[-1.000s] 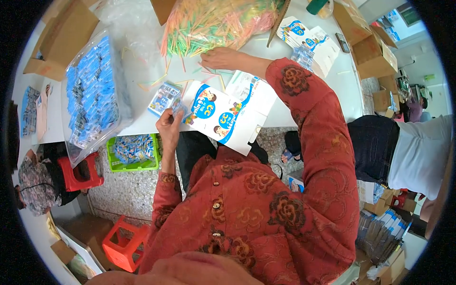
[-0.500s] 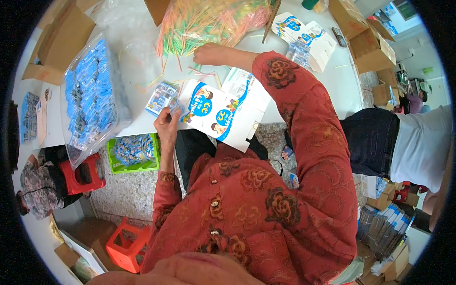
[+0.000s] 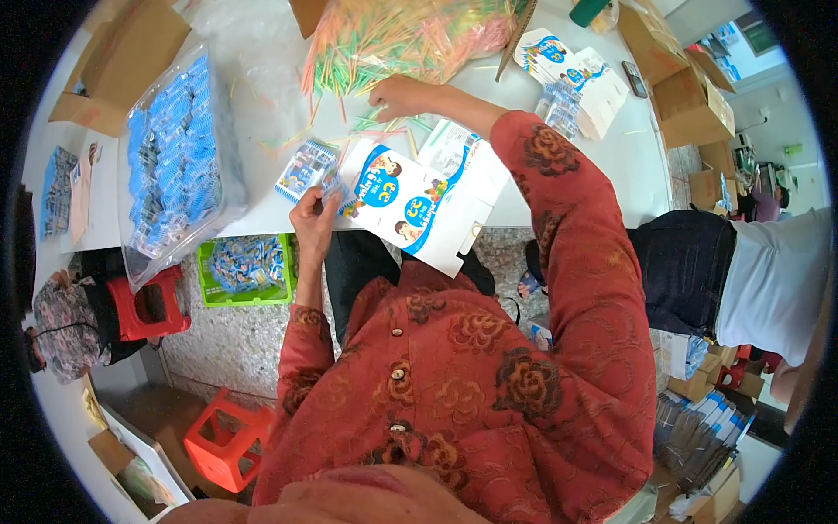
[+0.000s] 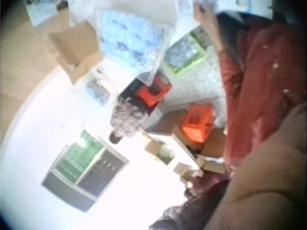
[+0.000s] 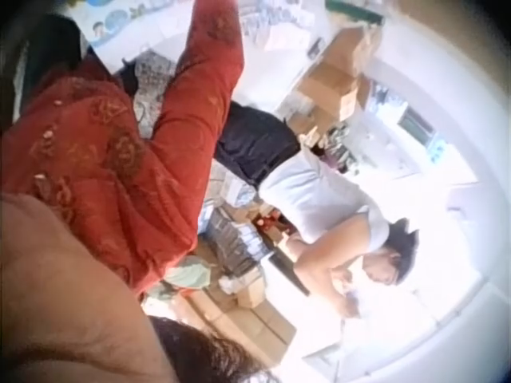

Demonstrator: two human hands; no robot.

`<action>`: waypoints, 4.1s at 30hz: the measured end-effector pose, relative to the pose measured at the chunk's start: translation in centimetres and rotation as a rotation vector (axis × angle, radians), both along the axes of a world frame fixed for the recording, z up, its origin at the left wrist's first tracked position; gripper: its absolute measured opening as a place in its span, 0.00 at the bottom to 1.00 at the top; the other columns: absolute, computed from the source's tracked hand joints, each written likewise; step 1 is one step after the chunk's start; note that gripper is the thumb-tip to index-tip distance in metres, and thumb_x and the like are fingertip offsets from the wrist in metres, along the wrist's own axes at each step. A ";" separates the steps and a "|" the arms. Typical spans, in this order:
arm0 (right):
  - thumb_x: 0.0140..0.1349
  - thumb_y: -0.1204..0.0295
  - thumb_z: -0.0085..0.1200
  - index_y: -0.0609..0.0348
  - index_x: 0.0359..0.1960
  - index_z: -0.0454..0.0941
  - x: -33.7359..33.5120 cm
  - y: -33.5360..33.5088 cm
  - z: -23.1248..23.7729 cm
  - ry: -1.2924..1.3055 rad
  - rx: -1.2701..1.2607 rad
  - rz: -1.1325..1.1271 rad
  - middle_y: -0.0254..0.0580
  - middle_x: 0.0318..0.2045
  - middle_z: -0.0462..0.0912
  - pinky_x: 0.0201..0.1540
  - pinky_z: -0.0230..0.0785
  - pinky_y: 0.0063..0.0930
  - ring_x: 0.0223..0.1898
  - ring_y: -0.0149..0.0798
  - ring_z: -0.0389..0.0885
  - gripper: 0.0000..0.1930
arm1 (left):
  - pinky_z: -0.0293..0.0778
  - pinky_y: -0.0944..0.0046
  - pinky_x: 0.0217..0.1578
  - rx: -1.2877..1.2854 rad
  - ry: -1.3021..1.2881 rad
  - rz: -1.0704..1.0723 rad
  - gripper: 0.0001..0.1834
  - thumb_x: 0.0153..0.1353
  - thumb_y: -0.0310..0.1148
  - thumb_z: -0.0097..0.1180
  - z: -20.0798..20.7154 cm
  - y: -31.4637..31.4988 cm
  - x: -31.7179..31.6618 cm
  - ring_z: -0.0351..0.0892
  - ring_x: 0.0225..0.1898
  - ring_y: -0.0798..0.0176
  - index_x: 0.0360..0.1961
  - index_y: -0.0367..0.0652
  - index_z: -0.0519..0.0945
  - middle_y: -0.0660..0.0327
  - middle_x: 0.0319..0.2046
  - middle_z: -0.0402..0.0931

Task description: Packaging small product components and instructional sheets into plastic bags.

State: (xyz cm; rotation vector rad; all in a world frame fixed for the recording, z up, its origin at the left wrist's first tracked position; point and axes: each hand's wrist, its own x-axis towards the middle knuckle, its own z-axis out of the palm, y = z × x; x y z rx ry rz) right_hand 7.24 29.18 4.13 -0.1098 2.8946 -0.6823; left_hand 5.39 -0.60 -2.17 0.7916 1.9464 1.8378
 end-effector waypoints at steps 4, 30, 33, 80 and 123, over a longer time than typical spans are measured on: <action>0.44 0.65 0.63 0.62 0.51 0.69 2.3 0.6 0.5 0.039 0.099 -0.033 0.47 0.48 0.70 0.49 0.65 0.35 0.51 0.47 0.70 0.30 | 0.64 0.78 0.30 0.043 0.004 -0.017 0.04 0.53 0.22 0.59 -0.9 -0.1 -0.4 0.65 0.28 0.80 0.30 0.36 0.77 0.72 0.27 0.73; 0.46 0.78 0.53 0.63 0.34 0.74 -1.5 -4.4 -1.0 0.043 0.467 0.170 0.47 0.30 0.77 0.35 0.72 0.37 0.35 0.50 0.78 0.11 | 0.61 0.78 0.28 -0.002 0.008 -0.012 0.03 0.53 0.23 0.59 -0.5 0.0 -0.3 0.63 0.25 0.81 0.30 0.36 0.78 0.73 0.25 0.72; 0.45 0.80 0.52 0.64 0.25 0.75 -1.1 -5.3 -1.4 0.099 0.448 0.170 0.48 0.24 0.78 0.31 0.72 0.38 0.30 0.50 0.79 0.04 | 0.61 0.78 0.28 -0.024 0.002 -0.017 0.03 0.53 0.23 0.59 -0.5 -0.1 -0.3 0.64 0.26 0.80 0.30 0.36 0.78 0.72 0.26 0.73; 0.58 0.76 0.53 0.63 0.37 0.75 9.4 -7.5 8.8 0.332 -1.044 -0.133 0.35 0.32 0.78 0.33 0.69 0.17 0.30 0.24 0.75 0.07 | 0.67 0.77 0.30 0.108 -0.080 -0.107 0.03 0.51 0.21 0.61 5.0 3.2 2.7 0.71 0.28 0.79 0.28 0.36 0.80 0.67 0.26 0.77; 0.53 0.78 0.48 0.57 0.49 0.71 7.6 -0.6 1.4 0.415 0.252 -0.055 0.41 0.46 0.75 0.44 0.71 0.33 0.44 0.44 0.76 0.19 | 0.70 0.74 0.35 0.189 -0.122 -0.092 0.08 0.54 0.23 0.58 5.6 1.4 1.2 0.73 0.32 0.76 0.37 0.33 0.80 0.64 0.31 0.78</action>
